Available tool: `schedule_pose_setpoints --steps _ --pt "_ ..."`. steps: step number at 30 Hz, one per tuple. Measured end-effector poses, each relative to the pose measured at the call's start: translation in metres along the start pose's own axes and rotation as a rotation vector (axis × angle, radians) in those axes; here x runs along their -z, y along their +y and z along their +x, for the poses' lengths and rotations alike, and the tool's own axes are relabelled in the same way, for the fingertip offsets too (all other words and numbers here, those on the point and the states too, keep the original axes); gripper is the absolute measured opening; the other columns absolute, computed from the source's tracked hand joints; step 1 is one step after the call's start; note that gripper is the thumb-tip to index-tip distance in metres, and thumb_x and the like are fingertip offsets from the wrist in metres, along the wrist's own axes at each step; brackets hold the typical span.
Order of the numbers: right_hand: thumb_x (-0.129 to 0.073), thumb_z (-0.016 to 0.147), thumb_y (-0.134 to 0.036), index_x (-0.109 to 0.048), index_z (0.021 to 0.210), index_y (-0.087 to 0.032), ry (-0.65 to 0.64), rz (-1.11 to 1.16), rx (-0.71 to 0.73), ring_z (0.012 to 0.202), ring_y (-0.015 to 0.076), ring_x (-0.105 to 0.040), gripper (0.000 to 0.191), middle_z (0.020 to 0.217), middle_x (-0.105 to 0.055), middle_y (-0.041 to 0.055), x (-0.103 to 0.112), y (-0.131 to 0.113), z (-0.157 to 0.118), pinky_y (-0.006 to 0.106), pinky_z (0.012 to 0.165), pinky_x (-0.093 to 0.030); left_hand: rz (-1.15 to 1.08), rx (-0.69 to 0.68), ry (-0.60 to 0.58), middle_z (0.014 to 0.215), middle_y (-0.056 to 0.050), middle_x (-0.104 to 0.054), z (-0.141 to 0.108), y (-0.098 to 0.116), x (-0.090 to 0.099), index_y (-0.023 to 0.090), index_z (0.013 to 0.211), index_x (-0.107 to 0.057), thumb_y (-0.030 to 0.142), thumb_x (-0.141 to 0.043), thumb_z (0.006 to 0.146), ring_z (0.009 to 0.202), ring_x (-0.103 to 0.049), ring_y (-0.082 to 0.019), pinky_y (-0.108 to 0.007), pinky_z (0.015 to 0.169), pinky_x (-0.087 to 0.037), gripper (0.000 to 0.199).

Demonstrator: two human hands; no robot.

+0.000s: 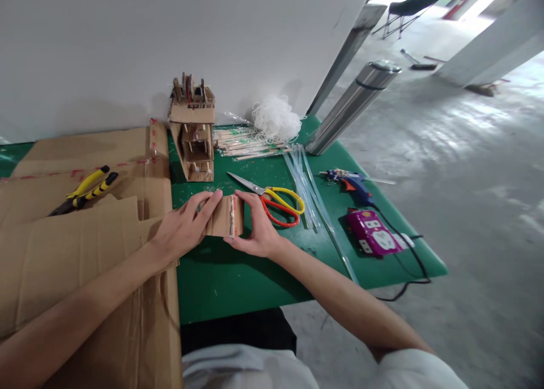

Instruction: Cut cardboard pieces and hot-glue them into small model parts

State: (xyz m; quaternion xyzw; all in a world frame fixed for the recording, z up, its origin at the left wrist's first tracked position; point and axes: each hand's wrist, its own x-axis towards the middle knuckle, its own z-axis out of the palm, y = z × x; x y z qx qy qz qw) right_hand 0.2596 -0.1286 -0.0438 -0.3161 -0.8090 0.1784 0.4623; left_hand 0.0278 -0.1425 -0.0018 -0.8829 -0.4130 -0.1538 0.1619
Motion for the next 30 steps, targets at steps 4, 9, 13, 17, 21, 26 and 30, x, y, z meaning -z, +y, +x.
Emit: schedule_pose_setpoints --steps 4,9,13,17,21,26,30 --pt "-0.073 0.079 -0.046 -0.027 0.149 -0.024 -0.038 -0.003 -0.011 0.124 0.0356 -0.055 0.086 0.135 -0.053 0.0177 0.0004 0.0006 0.0 0.058 0.105 -0.047 -0.018 -0.005 0.019 0.133 -0.017 -0.062 -0.0007 0.0001 0.0011 0.02 0.158 -0.019 0.012 -0.047 0.09 0.11 -0.07 -0.026 -0.028 0.068 -0.059 0.074" --pt "-0.071 0.081 -0.043 -0.027 0.15 -0.023 -0.036 0.028 0.015 0.126 0.0349 -0.054 0.084 0.138 -0.052 0.0183 0.0016 0.0008 0.0007 0.057 0.105 -0.048 0.013 -0.033 0.069 0.129 -0.019 -0.064 0.0 0.0012 0.0036 0.015 0.157 -0.02 0.014 -0.049 0.092 0.11 -0.07 -0.027 -0.03 0.074 -0.06 0.072" --pt "-0.071 0.081 -0.043 -0.027 0.149 -0.023 -0.042 0.04 0.016 0.129 0.0353 -0.053 0.083 0.14 -0.051 0.0187 0.0022 0.0008 0.0006 0.057 0.107 -0.047 -0.005 -0.025 0.088 0.13 -0.018 -0.064 -0.0003 0.0014 0.0031 0.017 0.158 -0.019 0.015 -0.049 0.093 0.112 -0.07 -0.026 -0.032 0.08 -0.061 0.071" --pt "-0.07 0.081 -0.043 -0.026 0.15 -0.023 -0.044 0.036 0.017 0.13 0.0352 -0.052 0.084 0.141 -0.05 0.0185 0.002 0.002 0.0001 0.057 0.108 -0.046 -0.012 -0.015 0.071 0.132 -0.017 -0.063 -0.0023 0.0003 0.0012 0.019 0.158 -0.02 0.016 -0.048 0.094 0.114 -0.069 -0.027 -0.032 0.081 -0.061 0.07" --pt "-0.072 0.08 -0.044 -0.025 0.151 -0.025 -0.031 0.03 0.028 0.129 0.0349 -0.052 0.087 0.141 -0.05 0.0173 0.002 0.0042 -0.0008 0.058 0.107 -0.046 -0.002 -0.009 0.074 0.132 -0.017 -0.062 -0.0027 0.0002 0.0004 0.021 0.157 -0.022 0.014 -0.048 0.093 0.114 -0.069 -0.026 -0.032 0.083 -0.061 0.07" --pt "-0.077 0.077 -0.047 -0.028 0.151 -0.027 0.006 0.029 0.051 0.126 0.0346 -0.054 0.091 0.137 -0.051 0.0166 0.0021 0.0047 -0.0019 0.057 0.105 -0.048 -0.07 -0.02 0.021 0.133 -0.021 -0.06 0.0013 0.0005 0.0 0.017 0.159 -0.013 0.024 -0.049 0.095 0.114 -0.068 -0.029 -0.032 0.07 -0.062 0.074" --pt "-0.08 0.076 -0.045 -0.029 0.15 -0.028 0.024 0.02 0.063 0.124 0.0345 -0.055 0.092 0.135 -0.052 0.0165 0.0015 0.0035 -0.0021 0.058 0.102 -0.049 -0.138 -0.034 -0.026 0.135 -0.025 -0.056 0.0033 -0.0002 -0.0023 0.013 0.159 -0.006 0.046 -0.056 0.092 0.115 -0.067 -0.034 -0.033 0.059 -0.061 0.09"
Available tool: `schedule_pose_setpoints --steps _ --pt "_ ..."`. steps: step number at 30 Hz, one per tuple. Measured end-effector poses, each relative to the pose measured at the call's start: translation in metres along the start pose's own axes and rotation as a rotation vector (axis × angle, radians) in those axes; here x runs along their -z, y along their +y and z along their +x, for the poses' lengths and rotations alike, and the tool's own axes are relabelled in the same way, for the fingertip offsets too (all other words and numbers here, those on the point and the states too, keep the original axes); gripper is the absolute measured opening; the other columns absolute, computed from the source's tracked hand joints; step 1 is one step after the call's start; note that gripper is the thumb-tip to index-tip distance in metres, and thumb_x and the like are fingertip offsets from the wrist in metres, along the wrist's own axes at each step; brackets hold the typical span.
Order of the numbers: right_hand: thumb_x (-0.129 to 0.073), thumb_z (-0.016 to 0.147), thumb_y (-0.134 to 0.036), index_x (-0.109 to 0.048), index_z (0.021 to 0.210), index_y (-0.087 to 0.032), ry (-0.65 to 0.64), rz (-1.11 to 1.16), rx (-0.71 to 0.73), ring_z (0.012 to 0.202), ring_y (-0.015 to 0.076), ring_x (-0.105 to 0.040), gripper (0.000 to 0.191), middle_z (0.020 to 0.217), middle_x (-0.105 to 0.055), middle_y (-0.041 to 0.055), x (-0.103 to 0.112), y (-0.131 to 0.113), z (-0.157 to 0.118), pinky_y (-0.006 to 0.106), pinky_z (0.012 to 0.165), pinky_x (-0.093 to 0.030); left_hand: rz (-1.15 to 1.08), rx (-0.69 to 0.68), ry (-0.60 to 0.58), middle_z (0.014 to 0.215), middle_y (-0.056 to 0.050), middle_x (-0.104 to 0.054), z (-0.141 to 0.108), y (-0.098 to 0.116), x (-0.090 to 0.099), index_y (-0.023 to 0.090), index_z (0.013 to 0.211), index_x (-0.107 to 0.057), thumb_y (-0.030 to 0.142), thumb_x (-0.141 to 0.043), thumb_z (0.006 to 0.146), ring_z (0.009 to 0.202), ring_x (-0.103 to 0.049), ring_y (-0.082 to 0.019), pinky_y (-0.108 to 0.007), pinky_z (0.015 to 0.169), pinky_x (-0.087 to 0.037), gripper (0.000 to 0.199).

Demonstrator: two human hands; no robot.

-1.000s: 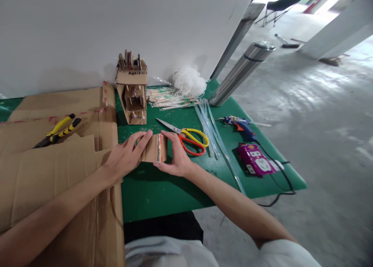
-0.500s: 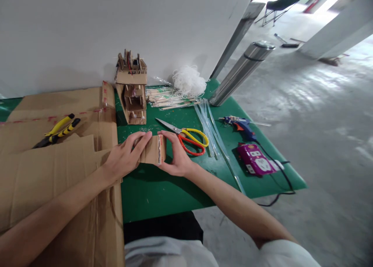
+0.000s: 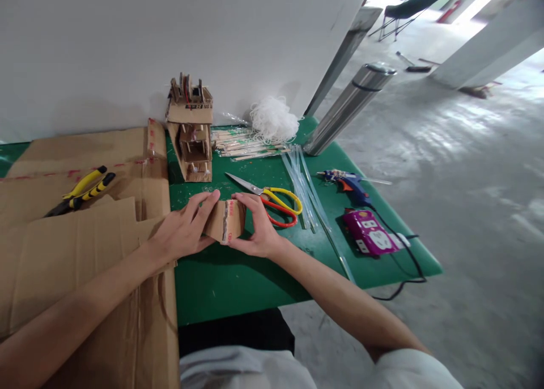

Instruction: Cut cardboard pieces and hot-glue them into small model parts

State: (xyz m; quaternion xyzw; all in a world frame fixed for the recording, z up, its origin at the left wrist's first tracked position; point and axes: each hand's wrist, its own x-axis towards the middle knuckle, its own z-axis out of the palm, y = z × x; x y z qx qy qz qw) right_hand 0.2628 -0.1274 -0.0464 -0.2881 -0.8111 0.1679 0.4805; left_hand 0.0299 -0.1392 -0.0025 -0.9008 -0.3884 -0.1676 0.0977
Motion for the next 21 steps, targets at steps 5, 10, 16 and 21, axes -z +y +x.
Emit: schedule_pose_setpoints --steps 5,10,16,21 --pt "-0.079 0.077 -0.044 -0.029 0.151 -0.028 0.0 -0.012 -0.009 0.124 0.034 -0.055 0.091 0.135 -0.053 0.0156 0.0001 -0.0003 0.0007 0.057 0.102 -0.05 -0.027 0.019 -0.001 0.137 -0.027 -0.053 -0.0001 -0.0001 -0.0008 0.012 0.159 -0.007 0.051 -0.062 0.086 0.116 -0.066 -0.037 -0.035 0.06 -0.062 0.1" --pt "-0.078 0.079 -0.046 -0.03 0.151 -0.028 0.017 -0.022 0.005 0.123 0.0336 -0.055 0.089 0.134 -0.053 0.0154 -0.0002 0.0009 0.0001 0.057 0.101 -0.05 -0.047 0.017 0.009 0.138 -0.027 -0.052 0.0001 -0.0009 -0.0003 0.011 0.159 -0.009 0.047 -0.066 0.083 0.117 -0.064 -0.038 -0.035 0.059 -0.062 0.101" --pt "-0.077 0.08 -0.047 -0.026 0.152 -0.03 0.008 -0.06 0.016 0.123 0.0343 -0.055 0.09 0.133 -0.051 0.0152 -0.0007 0.0031 -0.0022 0.058 0.102 -0.05 -0.117 -0.019 0.073 0.142 -0.026 -0.05 -0.0015 -0.004 -0.0046 0.013 0.159 -0.006 0.039 -0.066 0.083 0.122 -0.062 -0.037 -0.034 0.06 -0.062 0.1" --pt "-0.076 0.081 -0.044 -0.025 0.154 -0.032 0.02 -0.082 0.027 0.122 0.0338 -0.056 0.09 0.132 -0.051 0.0141 -0.0006 0.0014 -0.0005 0.057 0.101 -0.051 -0.114 0.011 0.055 0.142 -0.026 -0.05 -0.0012 -0.0033 -0.005 0.014 0.159 -0.011 0.037 -0.067 0.082 0.122 -0.061 -0.038 -0.034 0.058 -0.062 0.099"
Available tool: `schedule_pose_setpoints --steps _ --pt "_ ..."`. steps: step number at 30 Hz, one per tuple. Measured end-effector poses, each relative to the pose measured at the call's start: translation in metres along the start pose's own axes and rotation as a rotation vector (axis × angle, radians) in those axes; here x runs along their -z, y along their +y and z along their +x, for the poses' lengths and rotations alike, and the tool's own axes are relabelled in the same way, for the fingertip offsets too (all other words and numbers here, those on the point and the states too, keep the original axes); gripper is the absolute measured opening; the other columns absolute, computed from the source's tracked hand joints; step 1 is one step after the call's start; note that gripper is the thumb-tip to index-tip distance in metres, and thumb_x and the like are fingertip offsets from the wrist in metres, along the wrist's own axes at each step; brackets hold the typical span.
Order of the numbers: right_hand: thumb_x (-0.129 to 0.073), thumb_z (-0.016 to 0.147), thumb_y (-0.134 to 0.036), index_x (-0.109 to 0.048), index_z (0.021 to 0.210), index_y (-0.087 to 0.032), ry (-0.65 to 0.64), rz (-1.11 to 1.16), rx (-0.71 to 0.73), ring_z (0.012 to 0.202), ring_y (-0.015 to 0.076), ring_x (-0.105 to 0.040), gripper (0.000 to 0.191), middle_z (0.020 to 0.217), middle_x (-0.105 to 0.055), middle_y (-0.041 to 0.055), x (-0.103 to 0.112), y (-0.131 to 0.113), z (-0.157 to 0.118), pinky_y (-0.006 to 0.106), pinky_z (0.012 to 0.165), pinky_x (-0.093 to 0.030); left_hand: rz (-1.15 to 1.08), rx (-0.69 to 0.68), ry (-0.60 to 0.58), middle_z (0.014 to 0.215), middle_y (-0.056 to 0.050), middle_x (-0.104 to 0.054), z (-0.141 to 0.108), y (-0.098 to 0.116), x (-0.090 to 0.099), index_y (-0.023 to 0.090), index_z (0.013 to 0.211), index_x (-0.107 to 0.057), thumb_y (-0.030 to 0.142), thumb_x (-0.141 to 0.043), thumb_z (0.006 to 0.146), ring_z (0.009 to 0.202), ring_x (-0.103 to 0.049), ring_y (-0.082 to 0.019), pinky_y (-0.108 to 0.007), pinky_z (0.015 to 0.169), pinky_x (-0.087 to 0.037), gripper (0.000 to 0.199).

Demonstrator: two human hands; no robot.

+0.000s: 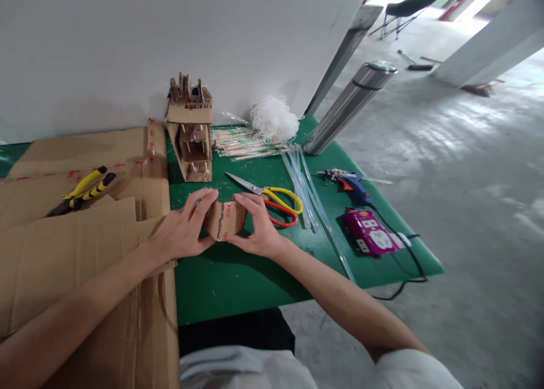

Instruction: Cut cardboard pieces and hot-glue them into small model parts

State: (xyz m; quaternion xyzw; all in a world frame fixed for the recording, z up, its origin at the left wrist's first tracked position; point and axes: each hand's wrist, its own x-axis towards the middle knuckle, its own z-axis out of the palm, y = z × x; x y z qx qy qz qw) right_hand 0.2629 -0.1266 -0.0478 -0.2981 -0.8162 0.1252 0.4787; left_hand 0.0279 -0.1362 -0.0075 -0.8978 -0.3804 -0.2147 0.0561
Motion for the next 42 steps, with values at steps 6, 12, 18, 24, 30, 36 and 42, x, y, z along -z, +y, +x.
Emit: schedule_pose_setpoints --steps 6,12,18,24,30,36,42 --pt "-0.076 0.082 -0.04 -0.025 0.156 -0.032 0.015 0.022 0.018 0.121 0.0331 -0.056 0.09 0.131 -0.051 0.0145 0.0 -0.002 0.001 0.055 0.099 -0.052 0.001 -0.016 0.021 0.14 -0.025 -0.051 0.002 0.002 0.004 0.015 0.158 -0.013 0.035 -0.066 0.083 0.12 -0.063 -0.037 -0.032 0.055 -0.06 0.094" --pt "-0.075 0.082 -0.044 -0.024 0.156 -0.033 -0.009 0.028 0.013 0.12 0.0337 -0.056 0.091 0.131 -0.051 0.0143 0.0 0.0 -0.001 0.056 0.099 -0.052 -0.002 -0.035 0.028 0.14 -0.022 -0.051 0.001 0.003 0.006 0.019 0.157 -0.016 0.034 -0.064 0.085 0.121 -0.062 -0.035 -0.032 0.059 -0.061 0.088" --pt "-0.077 0.08 -0.048 -0.027 0.154 -0.033 -0.036 0.064 -0.039 0.123 0.0346 -0.055 0.091 0.134 -0.052 0.0141 -0.001 0.004 -0.002 0.057 0.102 -0.05 -0.05 0.014 -0.042 0.144 -0.019 -0.047 0.002 0.001 0.004 0.025 0.158 -0.012 0.033 -0.066 0.082 0.124 -0.061 -0.035 -0.032 0.059 -0.06 0.093" --pt "-0.08 0.074 -0.06 -0.034 0.15 -0.027 -0.039 0.19 -0.205 0.127 0.035 -0.054 0.095 0.138 -0.053 0.0154 0.001 0.004 0.0 0.056 0.107 -0.046 -0.159 0.122 -0.088 0.149 -0.019 -0.044 0.003 0.0 0.002 0.027 0.158 -0.009 0.042 -0.067 0.085 0.125 -0.06 -0.035 -0.036 0.067 -0.061 0.094" --pt "-0.071 0.081 -0.066 -0.04 0.144 -0.026 0.034 0.379 -0.403 0.129 0.0319 -0.053 0.081 0.142 -0.052 0.0152 0.0 0.005 0.004 0.053 0.11 -0.044 -0.274 0.277 -0.192 0.151 -0.017 -0.041 0.008 -0.001 0.009 0.031 0.156 -0.015 0.053 -0.061 0.091 0.085 -0.067 -0.019 -0.038 0.069 -0.057 0.083" --pt "-0.058 0.087 -0.071 -0.047 0.138 -0.028 0.167 0.633 -0.548 0.112 0.0282 -0.061 0.068 0.129 -0.058 0.0113 -0.007 0.009 0.001 0.049 0.097 -0.053 -0.575 0.447 -0.347 0.124 -0.011 -0.062 0.018 -0.014 0.021 0.027 0.153 -0.03 0.056 -0.062 0.089 0.069 -0.062 -0.014 -0.031 0.063 -0.051 0.077" --pt "-0.028 0.09 -0.081 -0.06 0.116 -0.024 0.204 0.911 -0.802 0.083 0.0251 -0.063 0.071 0.093 -0.064 0.0088 -0.005 0.01 0.012 0.043 0.073 -0.057 -0.852 0.541 -0.274 0.064 0.002 -0.056 0.028 -0.013 0.03 0.021 0.096 -0.071 0.057 -0.051 0.096 0.055 -0.051 -0.011 -0.022 0.051 -0.038 0.041"
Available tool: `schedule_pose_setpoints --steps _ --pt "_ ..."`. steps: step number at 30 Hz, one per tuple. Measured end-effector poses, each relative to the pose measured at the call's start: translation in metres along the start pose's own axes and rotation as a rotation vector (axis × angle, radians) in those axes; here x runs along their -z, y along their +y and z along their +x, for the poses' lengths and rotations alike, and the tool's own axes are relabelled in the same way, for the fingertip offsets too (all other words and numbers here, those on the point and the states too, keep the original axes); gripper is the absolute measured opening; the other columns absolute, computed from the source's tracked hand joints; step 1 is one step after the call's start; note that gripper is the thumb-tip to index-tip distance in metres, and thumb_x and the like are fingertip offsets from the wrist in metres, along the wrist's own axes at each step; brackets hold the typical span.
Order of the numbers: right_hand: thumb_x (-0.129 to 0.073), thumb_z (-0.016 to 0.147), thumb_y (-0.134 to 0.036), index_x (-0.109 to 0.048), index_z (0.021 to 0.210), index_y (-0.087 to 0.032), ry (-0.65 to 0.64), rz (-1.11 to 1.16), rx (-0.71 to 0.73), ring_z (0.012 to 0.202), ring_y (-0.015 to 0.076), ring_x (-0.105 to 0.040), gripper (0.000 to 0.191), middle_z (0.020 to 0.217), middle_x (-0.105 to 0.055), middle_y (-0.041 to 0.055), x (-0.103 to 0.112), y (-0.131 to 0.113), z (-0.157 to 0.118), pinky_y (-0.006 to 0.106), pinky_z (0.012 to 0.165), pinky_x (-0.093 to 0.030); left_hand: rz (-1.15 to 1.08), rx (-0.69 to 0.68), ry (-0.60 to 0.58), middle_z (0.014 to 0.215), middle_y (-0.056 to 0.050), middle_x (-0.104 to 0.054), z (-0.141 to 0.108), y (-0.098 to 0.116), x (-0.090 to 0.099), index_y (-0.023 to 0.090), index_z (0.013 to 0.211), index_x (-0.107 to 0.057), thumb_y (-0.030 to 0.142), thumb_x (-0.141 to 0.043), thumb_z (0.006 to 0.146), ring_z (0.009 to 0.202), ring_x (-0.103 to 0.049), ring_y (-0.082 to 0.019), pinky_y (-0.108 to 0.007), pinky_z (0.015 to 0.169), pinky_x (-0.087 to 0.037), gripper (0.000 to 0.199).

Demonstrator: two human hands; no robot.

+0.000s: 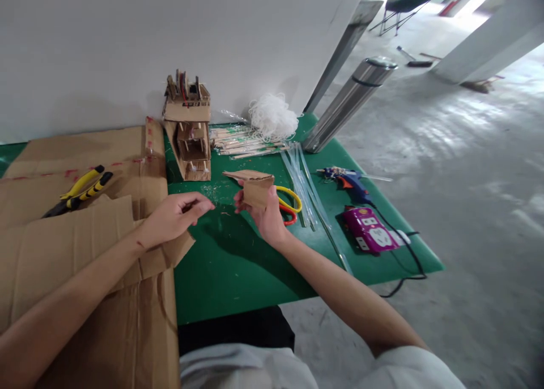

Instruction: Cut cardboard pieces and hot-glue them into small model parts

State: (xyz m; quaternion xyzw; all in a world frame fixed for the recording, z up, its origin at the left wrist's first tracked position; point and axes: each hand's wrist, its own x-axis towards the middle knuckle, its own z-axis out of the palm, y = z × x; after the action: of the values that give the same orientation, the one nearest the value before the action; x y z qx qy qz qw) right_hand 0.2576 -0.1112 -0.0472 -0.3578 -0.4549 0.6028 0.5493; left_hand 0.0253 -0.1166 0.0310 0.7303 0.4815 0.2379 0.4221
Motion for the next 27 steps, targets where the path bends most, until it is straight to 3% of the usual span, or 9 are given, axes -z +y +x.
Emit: schedule_pose_setpoints --steps 5,11,16,19,22,25,27 --pt "-0.03 0.084 -0.087 -0.061 0.113 -0.023 -0.019 0.056 -0.141 0.074 0.0229 -0.06 0.076 0.086 -0.061 0.0074 -0.006 -0.011 0.002 0.04 0.067 -0.055 -0.644 0.109 0.367 0.053 0.007 -0.034 0.003 0.002 -0.014 0.02 0.079 -0.06 0.06 -0.054 0.093 0.045 -0.03 -0.008 -0.019 0.043 -0.031 0.043" --pt "-0.039 0.088 -0.079 -0.063 0.114 -0.023 -0.071 0.1 -0.135 0.076 0.0216 -0.063 0.066 0.089 -0.065 0.0074 -0.006 -0.008 0.0 0.037 0.065 -0.056 -0.892 0.27 0.452 0.061 0.008 -0.033 0.006 -0.002 -0.026 0.02 0.078 -0.054 0.063 -0.066 0.085 0.047 -0.03 -0.006 -0.016 0.039 -0.029 0.046" --pt "-0.05 0.087 -0.073 -0.065 0.112 -0.023 -0.165 0.11 -0.214 0.087 0.0228 -0.067 0.058 0.097 -0.071 0.0085 -0.006 -0.005 -0.002 0.035 0.069 -0.057 -0.806 0.241 0.494 0.06 0.007 -0.036 0.007 -0.01 -0.034 0.02 0.077 -0.054 0.065 -0.057 0.089 0.048 -0.033 -0.007 -0.019 0.044 -0.032 0.047" --pt "-0.048 0.089 -0.071 -0.064 0.112 -0.023 -0.194 0.063 -0.246 0.093 0.0242 -0.069 0.056 0.1 -0.073 0.0093 -0.008 -0.007 -0.002 0.036 0.073 -0.057 -0.548 0.196 0.37 0.061 0.005 -0.043 0.007 -0.019 -0.04 0.018 0.079 -0.06 0.06 -0.058 0.09 0.054 -0.042 -0.009 -0.021 0.051 -0.036 0.044" --pt "-0.046 0.089 -0.071 -0.063 0.111 -0.024 -0.142 0.048 -0.249 0.094 0.0246 -0.069 0.054 0.1 -0.073 0.0085 -0.006 -0.012 0.001 0.037 0.073 -0.057 -0.363 0.182 0.216 0.07 0.001 -0.055 0.007 -0.025 -0.044 0.018 0.09 -0.062 0.056 -0.053 0.094 0.064 -0.053 -0.013 -0.024 0.06 -0.043 0.039" --pt "-0.048 0.089 -0.069 -0.062 0.109 -0.024 -0.05 0.084 -0.228 0.095 0.0242 -0.068 0.051 0.1 -0.072 0.0076 -0.003 -0.017 0.005 0.037 0.073 -0.057 -0.29 0.152 0.251 0.088 -0.004 -0.063 0.005 -0.027 -0.046 0.019 0.104 -0.057 0.051 -0.044 0.098 0.082 -0.062 -0.017 -0.032 0.077 -0.051 0.036" --pt "-0.049 0.09 -0.066 -0.062 0.109 -0.025 -0.006 0.085 -0.215 0.097 0.0239 -0.068 0.048 0.101 -0.072 0.0069 -0.001 -0.019 0.007 0.037 0.074 -0.057 -0.101 0.058 0.222 0.105 -0.008 -0.065 0.001 -0.024 -0.047 0.019 0.112 -0.055 0.051 -0.046 0.098 0.099 -0.063 -0.021 -0.04 0.09 -0.051 0.036"
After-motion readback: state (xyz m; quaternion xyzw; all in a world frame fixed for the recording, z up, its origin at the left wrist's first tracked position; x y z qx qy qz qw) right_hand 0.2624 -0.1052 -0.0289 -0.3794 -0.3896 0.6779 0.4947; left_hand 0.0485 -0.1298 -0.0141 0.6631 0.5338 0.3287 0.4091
